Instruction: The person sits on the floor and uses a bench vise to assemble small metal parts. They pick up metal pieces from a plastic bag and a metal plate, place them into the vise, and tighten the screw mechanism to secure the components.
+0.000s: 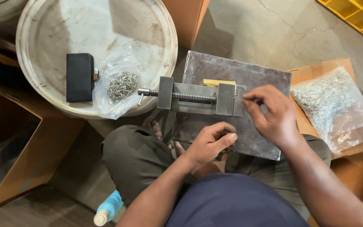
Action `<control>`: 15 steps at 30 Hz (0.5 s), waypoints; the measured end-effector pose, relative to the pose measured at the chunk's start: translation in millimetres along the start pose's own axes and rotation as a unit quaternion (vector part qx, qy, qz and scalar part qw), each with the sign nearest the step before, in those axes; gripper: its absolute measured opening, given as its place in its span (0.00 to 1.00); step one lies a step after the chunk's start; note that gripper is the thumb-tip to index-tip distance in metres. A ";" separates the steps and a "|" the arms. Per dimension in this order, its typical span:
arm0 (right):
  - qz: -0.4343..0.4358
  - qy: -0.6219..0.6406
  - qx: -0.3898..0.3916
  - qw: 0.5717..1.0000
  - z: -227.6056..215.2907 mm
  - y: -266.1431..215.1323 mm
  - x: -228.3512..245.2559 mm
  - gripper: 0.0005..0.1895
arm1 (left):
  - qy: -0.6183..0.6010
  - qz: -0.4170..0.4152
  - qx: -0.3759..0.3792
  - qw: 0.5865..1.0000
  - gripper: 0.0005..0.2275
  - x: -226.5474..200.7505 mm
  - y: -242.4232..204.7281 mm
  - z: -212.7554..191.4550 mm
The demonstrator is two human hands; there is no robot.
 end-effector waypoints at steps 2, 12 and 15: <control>0.000 -0.013 0.022 1.000 1.3 10.4 3.2 0.06 | -0.001 0.000 0.002 1.000 0.09 -1.1 0.7 -0.2; -0.022 -0.059 0.048 0.997 5.0 18.6 8.5 0.06 | 0.063 0.022 0.003 0.998 0.11 -3.2 0.3 -0.8; -0.038 -0.074 0.051 0.995 7.0 20.1 9.8 0.06 | 0.072 0.024 0.004 0.997 0.11 -4.9 0.8 -1.2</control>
Point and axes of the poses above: each hand's wrist, its own y-axis towards the middle knuckle, its own z-axis out of the palm, x = y × z, the point moved 3 cm from there along y, towards the middle knuckle, and after that the axes turned 9 degrees about y, right-handed, at the moved point
